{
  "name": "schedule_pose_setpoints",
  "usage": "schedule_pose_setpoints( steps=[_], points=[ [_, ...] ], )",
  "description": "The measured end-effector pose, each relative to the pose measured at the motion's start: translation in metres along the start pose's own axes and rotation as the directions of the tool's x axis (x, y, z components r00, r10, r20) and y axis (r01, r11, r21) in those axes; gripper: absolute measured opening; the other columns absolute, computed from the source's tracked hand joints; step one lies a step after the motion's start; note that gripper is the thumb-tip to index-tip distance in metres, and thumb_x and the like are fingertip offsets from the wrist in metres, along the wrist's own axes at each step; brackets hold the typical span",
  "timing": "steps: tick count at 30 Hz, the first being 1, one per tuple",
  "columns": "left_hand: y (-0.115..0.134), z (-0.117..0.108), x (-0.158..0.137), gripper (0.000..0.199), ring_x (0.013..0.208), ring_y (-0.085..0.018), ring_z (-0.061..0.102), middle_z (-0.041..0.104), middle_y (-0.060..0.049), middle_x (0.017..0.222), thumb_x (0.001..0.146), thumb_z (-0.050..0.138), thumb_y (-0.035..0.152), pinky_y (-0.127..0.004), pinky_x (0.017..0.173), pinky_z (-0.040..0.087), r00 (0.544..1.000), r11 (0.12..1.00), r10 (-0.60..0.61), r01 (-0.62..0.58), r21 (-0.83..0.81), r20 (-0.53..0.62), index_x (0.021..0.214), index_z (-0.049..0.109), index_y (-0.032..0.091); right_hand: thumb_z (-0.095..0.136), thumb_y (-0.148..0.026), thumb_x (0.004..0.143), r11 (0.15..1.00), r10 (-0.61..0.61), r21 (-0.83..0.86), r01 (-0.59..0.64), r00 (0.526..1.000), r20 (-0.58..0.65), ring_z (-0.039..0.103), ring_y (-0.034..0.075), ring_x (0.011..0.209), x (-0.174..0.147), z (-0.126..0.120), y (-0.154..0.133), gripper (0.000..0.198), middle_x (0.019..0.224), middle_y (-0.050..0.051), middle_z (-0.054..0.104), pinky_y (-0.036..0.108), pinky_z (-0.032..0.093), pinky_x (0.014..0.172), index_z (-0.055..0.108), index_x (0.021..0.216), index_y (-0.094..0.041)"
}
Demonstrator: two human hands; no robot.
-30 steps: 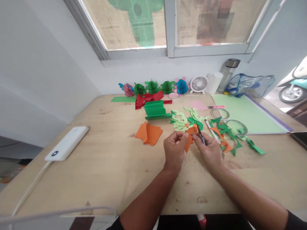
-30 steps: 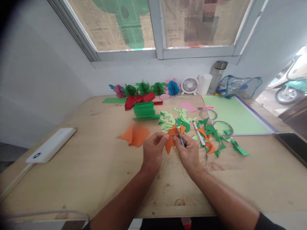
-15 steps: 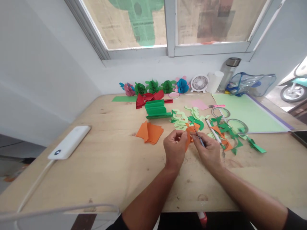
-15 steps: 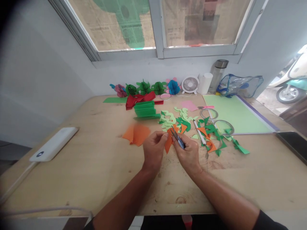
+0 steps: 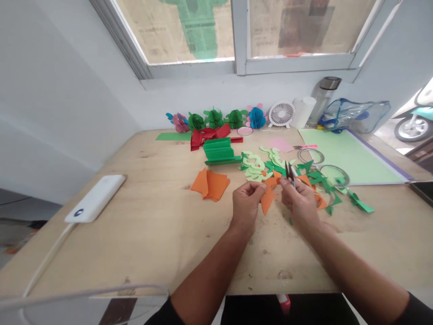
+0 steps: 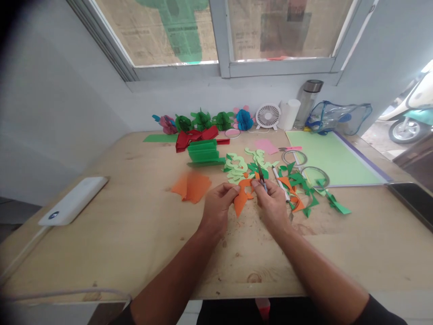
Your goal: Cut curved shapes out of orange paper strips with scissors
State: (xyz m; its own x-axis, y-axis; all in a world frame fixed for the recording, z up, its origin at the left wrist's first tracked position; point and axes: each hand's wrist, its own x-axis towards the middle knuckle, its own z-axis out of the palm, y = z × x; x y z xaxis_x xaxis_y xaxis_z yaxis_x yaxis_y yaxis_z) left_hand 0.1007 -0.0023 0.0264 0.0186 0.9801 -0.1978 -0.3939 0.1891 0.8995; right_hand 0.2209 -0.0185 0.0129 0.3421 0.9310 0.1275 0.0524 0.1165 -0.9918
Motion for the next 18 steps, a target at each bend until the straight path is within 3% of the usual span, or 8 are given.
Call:
schedule_pose_setpoints(
  steps=[4, 12, 18],
  points=[
    [-0.0015, -0.0003, 0.0000, 0.013, 0.054, -0.008, 0.049, 0.057, 0.002, 0.056, 0.062, 0.072, 0.023, -0.022, 0.057, 0.038, 1.000, 1.000, -0.003, 0.003, 0.009, 0.020, 0.058, 0.063, 0.014, 0.073, -0.043, 0.071, 0.964, 0.140, 0.226, -0.140, 0.990, 0.015, 0.017, 0.006, 0.041, -0.0003, 0.0042, -0.0027, 0.043, 0.046, -0.010, 0.024, 0.024, 0.014, 0.038, 0.038, 0.057, -0.022],
    [-0.0023, -0.0019, 0.0014, 0.013, 0.054, -0.009, 0.052, 0.059, 0.002, 0.058, 0.063, 0.071, 0.024, -0.021, 0.055, 0.040, 0.997, 0.997, -0.069, 0.068, 0.026, 0.046, 0.064, 0.063, 0.014, 0.075, -0.042, 0.069, 0.968, 0.135, 0.214, -0.130, 0.991, -0.006, 0.020, 0.006, 0.040, 0.0006, 0.0029, -0.0009, 0.039, 0.044, -0.010, 0.029, 0.024, 0.014, 0.038, 0.044, 0.058, -0.021],
    [0.0006, -0.0083, 0.0076, 0.016, 0.048, -0.007, 0.047, 0.058, 0.002, 0.058, 0.064, 0.070, 0.029, -0.021, 0.049, 0.037, 0.984, 0.988, -0.124, 0.109, 0.113, 0.131, 0.067, 0.064, 0.014, 0.074, -0.040, 0.070, 0.978, 0.134, 0.164, -0.127, 0.990, -0.034, 0.022, 0.006, 0.040, 0.0028, 0.0002, 0.0007, 0.039, 0.044, -0.010, 0.029, 0.024, 0.015, 0.040, 0.043, 0.057, -0.021]
  ],
)
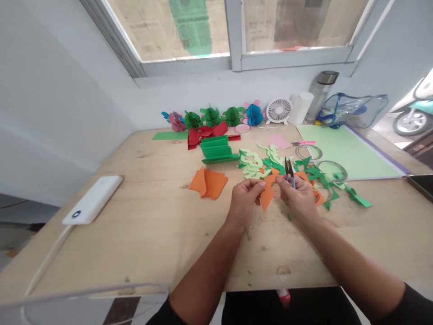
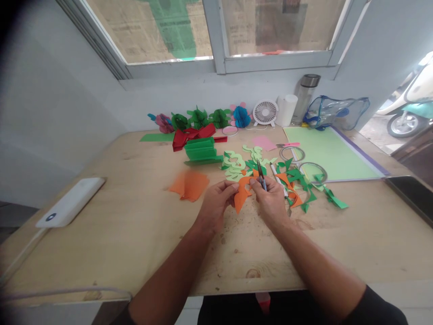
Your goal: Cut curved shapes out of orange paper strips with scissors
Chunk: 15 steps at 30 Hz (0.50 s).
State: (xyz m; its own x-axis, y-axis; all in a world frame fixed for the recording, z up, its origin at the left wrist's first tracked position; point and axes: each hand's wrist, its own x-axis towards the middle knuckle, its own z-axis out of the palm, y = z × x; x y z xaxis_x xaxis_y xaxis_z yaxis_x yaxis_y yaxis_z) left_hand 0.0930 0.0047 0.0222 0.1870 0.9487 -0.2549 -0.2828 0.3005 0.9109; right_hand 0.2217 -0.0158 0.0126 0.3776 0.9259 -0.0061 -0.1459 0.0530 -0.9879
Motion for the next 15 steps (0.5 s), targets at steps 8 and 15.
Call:
schedule_pose_setpoints(
  steps=[8, 15],
  points=[
    [0.0048, -0.0091, 0.0029, 0.016, 0.045, -0.007, 0.049, 0.058, 0.002, 0.052, 0.066, 0.068, 0.030, -0.021, 0.046, 0.033, 0.986, 0.991, -0.062, 0.042, 0.129, 0.156, 0.065, 0.064, 0.015, 0.074, -0.039, 0.069, 0.999, 0.036, 0.007, -0.036, 0.997, -0.062, 0.023, 0.006, 0.038, 0.0036, -0.0034, -0.0036, 0.031, 0.042, -0.011, 0.030, 0.024, 0.013, 0.038, 0.050, 0.063, -0.020],
    [0.0033, -0.0107, 0.0031, 0.017, 0.047, -0.007, 0.051, 0.059, 0.001, 0.053, 0.066, 0.069, 0.030, -0.021, 0.048, 0.035, 0.980, 0.986, -0.070, 0.039, 0.164, 0.185, 0.063, 0.063, 0.015, 0.074, -0.039, 0.068, 0.999, 0.029, 0.039, -0.027, 0.998, -0.059, 0.022, 0.005, 0.038, 0.0065, -0.0042, -0.0045, 0.033, 0.042, -0.012, 0.030, 0.024, 0.013, 0.039, 0.048, 0.061, -0.020]
  ],
)
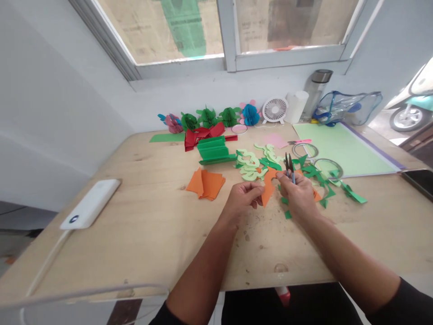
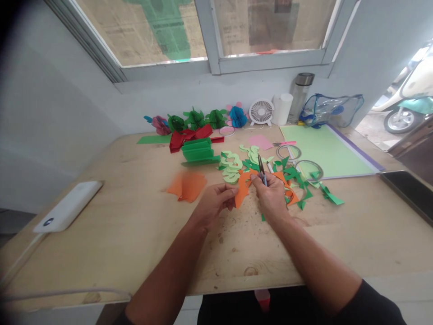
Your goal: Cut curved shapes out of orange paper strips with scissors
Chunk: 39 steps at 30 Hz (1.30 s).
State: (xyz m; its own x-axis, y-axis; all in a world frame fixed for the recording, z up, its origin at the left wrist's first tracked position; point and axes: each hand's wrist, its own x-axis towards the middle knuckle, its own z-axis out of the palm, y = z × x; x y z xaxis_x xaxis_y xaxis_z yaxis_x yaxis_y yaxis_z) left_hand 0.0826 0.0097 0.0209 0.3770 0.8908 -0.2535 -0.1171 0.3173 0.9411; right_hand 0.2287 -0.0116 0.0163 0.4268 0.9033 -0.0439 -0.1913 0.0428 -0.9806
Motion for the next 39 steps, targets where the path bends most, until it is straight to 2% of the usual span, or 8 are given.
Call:
schedule_pose_setpoints(
  steps=[15, 30, 39],
  points=[
    [0.0005, -0.0003, -0.0008, 0.015, 0.047, -0.008, 0.051, 0.060, 0.000, 0.053, 0.065, 0.070, 0.029, -0.021, 0.048, 0.035, 1.000, 1.000, -0.011, 0.011, 0.024, -0.005, 0.063, 0.064, 0.015, 0.073, -0.040, 0.068, 1.000, 0.015, -0.001, -0.015, 1.000, 0.001, 0.021, 0.006, 0.040, -0.0014, 0.0006, -0.0030, 0.031, 0.043, -0.011, 0.030, 0.023, 0.013, 0.039, 0.050, 0.064, -0.020],
    [0.0030, 0.0008, -0.0024, 0.017, 0.047, -0.008, 0.049, 0.059, 0.000, 0.052, 0.063, 0.073, 0.029, -0.021, 0.048, 0.034, 0.999, 0.999, -0.034, 0.034, 0.018, -0.019, 0.062, 0.065, 0.014, 0.073, -0.040, 0.068, 1.000, 0.002, 0.013, -0.002, 1.000, 0.009, 0.021, 0.006, 0.039, -0.0015, 0.0019, -0.0042, 0.035, 0.039, -0.011, 0.030, 0.023, 0.014, 0.038, 0.046, 0.056, -0.021],
    [0.0047, -0.0029, -0.0018, 0.028, 0.049, -0.009, 0.053, 0.061, -0.003, 0.057, 0.067, 0.070, 0.039, -0.021, 0.047, 0.033, 0.997, 0.996, -0.063, 0.065, -0.053, 0.046, 0.060, 0.061, 0.014, 0.076, -0.039, 0.065, 0.997, 0.034, 0.076, -0.035, 0.999, 0.013, 0.021, 0.005, 0.038, 0.0002, 0.0004, -0.0021, 0.035, 0.043, -0.012, 0.029, 0.023, 0.012, 0.037, 0.048, 0.060, -0.020]
  ],
)
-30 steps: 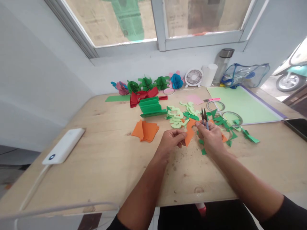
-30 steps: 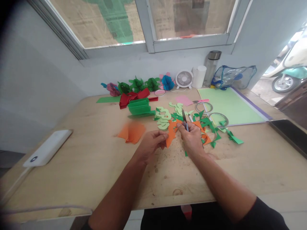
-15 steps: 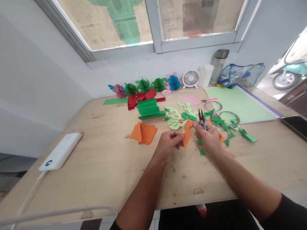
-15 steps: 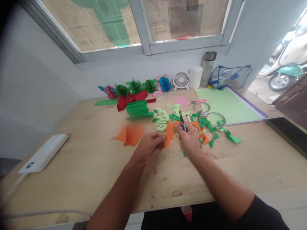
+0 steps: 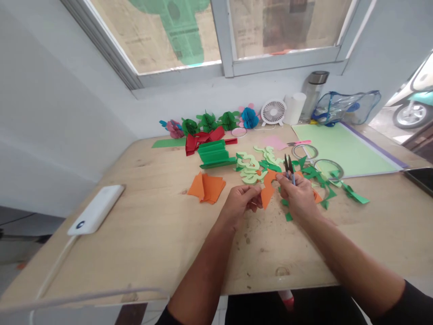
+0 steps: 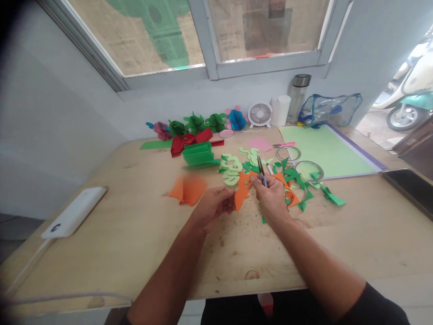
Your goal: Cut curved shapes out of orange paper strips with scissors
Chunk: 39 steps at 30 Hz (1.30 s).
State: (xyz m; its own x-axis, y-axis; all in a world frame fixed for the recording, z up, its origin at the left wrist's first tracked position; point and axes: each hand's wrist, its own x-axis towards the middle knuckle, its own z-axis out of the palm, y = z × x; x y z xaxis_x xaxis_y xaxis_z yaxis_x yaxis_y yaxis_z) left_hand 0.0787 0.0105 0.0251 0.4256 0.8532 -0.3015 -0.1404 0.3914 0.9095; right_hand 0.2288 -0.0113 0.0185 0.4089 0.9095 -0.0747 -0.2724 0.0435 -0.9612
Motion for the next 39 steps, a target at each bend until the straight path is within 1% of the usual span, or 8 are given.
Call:
schedule_pose_setpoints(
  steps=[5, 9, 13, 18, 22, 27, 31, 39],
  points=[
    [0.0024, -0.0033, 0.0002, 0.028, 0.050, -0.009, 0.054, 0.061, -0.003, 0.058, 0.064, 0.073, 0.039, -0.021, 0.046, 0.034, 0.999, 1.000, -0.017, 0.018, -0.024, 0.033, 0.061, 0.063, 0.013, 0.076, -0.041, 0.066, 0.999, -0.008, -0.032, 0.008, 1.000, 0.002, 0.021, 0.005, 0.039, -0.0025, 0.0001, -0.0022, 0.036, 0.043, -0.011, 0.028, 0.022, 0.013, 0.037, 0.047, 0.059, -0.021],
    [0.0027, -0.0057, 0.0012, 0.027, 0.051, -0.009, 0.054, 0.062, -0.003, 0.058, 0.062, 0.076, 0.038, -0.020, 0.047, 0.035, 0.994, 0.997, -0.051, 0.057, -0.061, 0.093, 0.063, 0.065, 0.013, 0.077, -0.039, 0.065, 0.999, 0.022, 0.022, -0.023, 1.000, 0.014, 0.020, 0.005, 0.038, -0.0034, 0.0008, -0.0034, 0.038, 0.043, -0.012, 0.027, 0.022, 0.013, 0.036, 0.044, 0.059, -0.021],
    [0.0004, -0.0079, 0.0035, 0.029, 0.051, -0.009, 0.054, 0.062, -0.003, 0.058, 0.059, 0.079, 0.038, -0.020, 0.046, 0.035, 0.990, 0.993, -0.081, 0.091, -0.080, 0.113, 0.067, 0.067, 0.013, 0.079, -0.039, 0.062, 0.997, 0.039, 0.063, -0.039, 0.999, 0.007, 0.020, 0.005, 0.037, -0.0024, 0.0018, -0.0039, 0.034, 0.042, -0.012, 0.028, 0.021, 0.014, 0.035, 0.050, 0.063, -0.020],
    [-0.0014, -0.0097, 0.0050, 0.030, 0.053, -0.009, 0.055, 0.063, -0.004, 0.061, 0.060, 0.079, 0.038, -0.020, 0.046, 0.034, 0.987, 0.992, -0.086, 0.097, -0.079, 0.134, 0.070, 0.069, 0.012, 0.080, -0.038, 0.063, 0.996, 0.047, 0.078, -0.048, 0.999, 0.015, 0.022, 0.005, 0.038, -0.0023, 0.0012, -0.0035, 0.032, 0.043, -0.012, 0.030, 0.021, 0.015, 0.036, 0.054, 0.066, -0.019],
    [-0.0001, -0.0088, 0.0041, 0.028, 0.052, -0.009, 0.055, 0.062, -0.004, 0.059, 0.059, 0.079, 0.037, -0.020, 0.045, 0.034, 0.990, 0.994, -0.074, 0.083, -0.067, 0.123, 0.067, 0.069, 0.012, 0.079, -0.037, 0.064, 0.995, 0.037, 0.087, -0.038, 0.999, 0.018, 0.022, 0.005, 0.038, -0.0019, 0.0003, -0.0025, 0.031, 0.043, -0.012, 0.030, 0.021, 0.016, 0.035, 0.054, 0.067, -0.019],
    [0.0012, -0.0076, 0.0034, 0.029, 0.050, -0.009, 0.054, 0.060, -0.003, 0.056, 0.056, 0.080, 0.037, -0.019, 0.045, 0.034, 0.994, 0.997, -0.065, 0.069, -0.033, 0.091, 0.065, 0.067, 0.013, 0.079, -0.037, 0.064, 0.996, 0.033, 0.083, -0.035, 0.999, 0.018, 0.020, 0.005, 0.036, -0.0009, 0.0007, -0.0018, 0.033, 0.042, -0.013, 0.029, 0.021, 0.014, 0.034, 0.050, 0.065, -0.020],
    [0.0010, -0.0071, 0.0039, 0.026, 0.050, -0.009, 0.054, 0.061, -0.003, 0.055, 0.058, 0.077, 0.036, -0.020, 0.045, 0.035, 0.995, 0.999, -0.053, 0.052, 0.013, 0.087, 0.064, 0.067, 0.013, 0.077, -0.038, 0.065, 0.998, 0.022, 0.060, -0.024, 0.999, 0.032, 0.019, 0.005, 0.036, 0.0000, 0.0003, -0.0008, 0.033, 0.042, -0.013, 0.028, 0.021, 0.013, 0.034, 0.050, 0.066, -0.021],
    [0.0000, -0.0053, 0.0043, 0.016, 0.048, -0.009, 0.052, 0.060, -0.003, 0.053, 0.063, 0.070, 0.030, -0.020, 0.044, 0.033, 1.000, 0.998, 0.008, -0.010, 0.062, 0.029, 0.061, 0.066, 0.014, 0.078, -0.037, 0.065, 0.998, 0.039, 0.050, -0.040, 0.999, 0.029, 0.020, 0.005, 0.036, -0.0005, -0.0004, -0.0008, 0.033, 0.042, -0.013, 0.028, 0.021, 0.013, 0.034, 0.050, 0.066, -0.021]
  ],
)
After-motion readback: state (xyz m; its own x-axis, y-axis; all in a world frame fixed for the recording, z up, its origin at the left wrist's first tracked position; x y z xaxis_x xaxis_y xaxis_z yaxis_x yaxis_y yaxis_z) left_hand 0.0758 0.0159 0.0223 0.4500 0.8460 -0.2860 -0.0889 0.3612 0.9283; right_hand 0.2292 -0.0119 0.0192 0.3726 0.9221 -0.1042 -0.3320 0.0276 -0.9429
